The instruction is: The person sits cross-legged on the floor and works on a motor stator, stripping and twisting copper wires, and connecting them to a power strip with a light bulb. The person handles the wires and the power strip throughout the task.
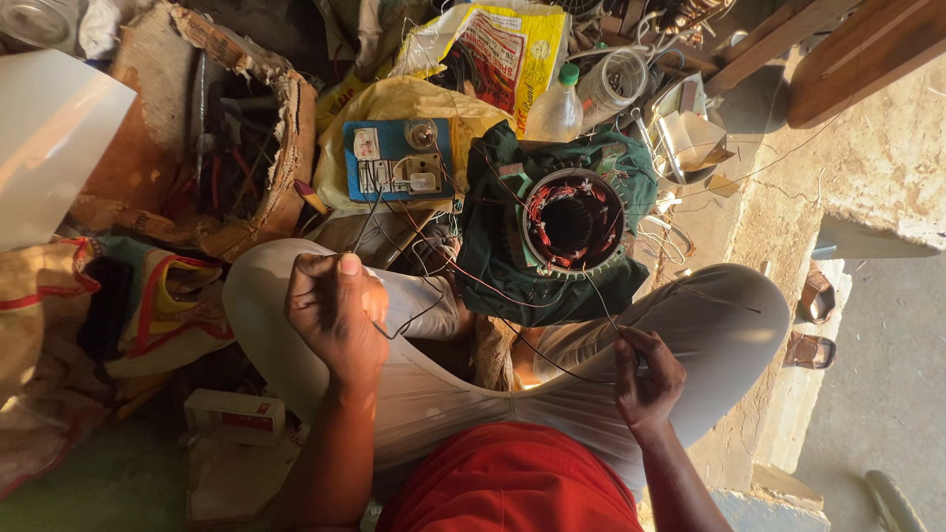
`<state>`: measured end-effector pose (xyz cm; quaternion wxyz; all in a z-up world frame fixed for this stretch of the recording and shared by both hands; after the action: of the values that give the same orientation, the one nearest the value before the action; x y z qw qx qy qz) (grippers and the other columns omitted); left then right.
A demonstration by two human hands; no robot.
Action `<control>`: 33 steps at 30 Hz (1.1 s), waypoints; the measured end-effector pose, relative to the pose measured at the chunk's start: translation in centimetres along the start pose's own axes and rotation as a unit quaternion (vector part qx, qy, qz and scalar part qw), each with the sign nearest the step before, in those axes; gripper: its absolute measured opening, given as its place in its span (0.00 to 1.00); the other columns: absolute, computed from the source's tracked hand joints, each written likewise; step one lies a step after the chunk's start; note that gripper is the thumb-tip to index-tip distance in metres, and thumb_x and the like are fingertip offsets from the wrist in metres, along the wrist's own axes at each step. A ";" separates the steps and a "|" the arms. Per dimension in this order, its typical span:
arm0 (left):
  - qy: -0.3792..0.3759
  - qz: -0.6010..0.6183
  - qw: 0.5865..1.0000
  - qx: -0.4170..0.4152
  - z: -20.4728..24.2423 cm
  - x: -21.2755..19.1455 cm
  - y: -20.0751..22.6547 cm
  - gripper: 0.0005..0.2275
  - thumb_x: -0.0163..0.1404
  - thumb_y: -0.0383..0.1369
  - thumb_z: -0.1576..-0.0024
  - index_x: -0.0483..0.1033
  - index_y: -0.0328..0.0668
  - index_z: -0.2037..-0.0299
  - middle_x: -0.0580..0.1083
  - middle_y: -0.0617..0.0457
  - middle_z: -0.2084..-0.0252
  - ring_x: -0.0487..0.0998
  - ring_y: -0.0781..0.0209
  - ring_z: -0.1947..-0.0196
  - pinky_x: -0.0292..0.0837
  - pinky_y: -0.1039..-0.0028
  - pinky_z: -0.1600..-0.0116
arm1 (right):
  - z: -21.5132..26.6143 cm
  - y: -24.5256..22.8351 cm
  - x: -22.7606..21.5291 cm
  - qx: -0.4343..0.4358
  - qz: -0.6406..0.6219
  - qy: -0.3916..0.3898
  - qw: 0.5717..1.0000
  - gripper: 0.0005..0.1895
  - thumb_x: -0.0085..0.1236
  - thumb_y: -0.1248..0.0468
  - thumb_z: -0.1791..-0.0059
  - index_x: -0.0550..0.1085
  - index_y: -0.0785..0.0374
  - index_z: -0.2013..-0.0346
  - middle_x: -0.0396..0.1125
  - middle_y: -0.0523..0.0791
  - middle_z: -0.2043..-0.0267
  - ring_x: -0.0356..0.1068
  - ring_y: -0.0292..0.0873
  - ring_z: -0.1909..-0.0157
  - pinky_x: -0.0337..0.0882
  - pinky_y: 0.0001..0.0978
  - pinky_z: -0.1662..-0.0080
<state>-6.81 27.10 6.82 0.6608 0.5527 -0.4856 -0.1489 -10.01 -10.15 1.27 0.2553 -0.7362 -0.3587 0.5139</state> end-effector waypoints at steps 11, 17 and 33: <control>0.038 0.052 0.996 0.055 -0.4 -2.2 3.7 0.06 0.53 0.27 0.33 0.67 0.43 0.58 0.65 0.57 0.77 0.60 0.72 0.82 0.58 0.79 0.75 | 0.5 -0.2 0.4 0.007 -0.028 -0.009 1.000 0.05 0.59 0.71 0.47 0.76 0.66 0.55 0.70 0.44 0.70 0.69 0.34 0.70 0.67 0.25 0.64; 0.053 0.051 0.991 0.111 -0.8 -3.2 5.8 0.07 0.54 0.29 0.33 0.67 0.43 0.58 0.62 0.60 0.79 0.59 0.74 0.83 0.57 0.81 0.76 | 0.6 -0.5 0.4 0.001 -0.009 -0.017 1.000 0.07 0.59 0.72 0.47 0.76 0.67 0.54 0.71 0.45 0.67 0.70 0.33 0.68 0.68 0.24 0.63; 0.074 -0.093 0.981 0.151 0.0 -6.8 5.0 0.08 0.57 0.25 0.32 0.68 0.37 0.57 0.67 0.53 0.78 0.63 0.72 0.85 0.56 0.82 0.80 | 0.2 -1.5 0.0 -0.009 0.004 -0.006 1.000 0.13 0.54 0.73 0.46 0.76 0.68 0.46 0.75 0.49 0.58 0.73 0.36 0.64 0.70 0.25 0.61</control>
<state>-11.79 33.80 7.93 0.5871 0.6984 -0.3984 -0.0936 -10.64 -9.23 2.33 0.2444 -0.7372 -0.3617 0.5158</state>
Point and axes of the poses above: each hand's wrist, its own z-axis away from the middle knuckle, its own x-axis out of the palm, y = z × x, the point moved 5 cm from there along -z, towards the middle knuckle
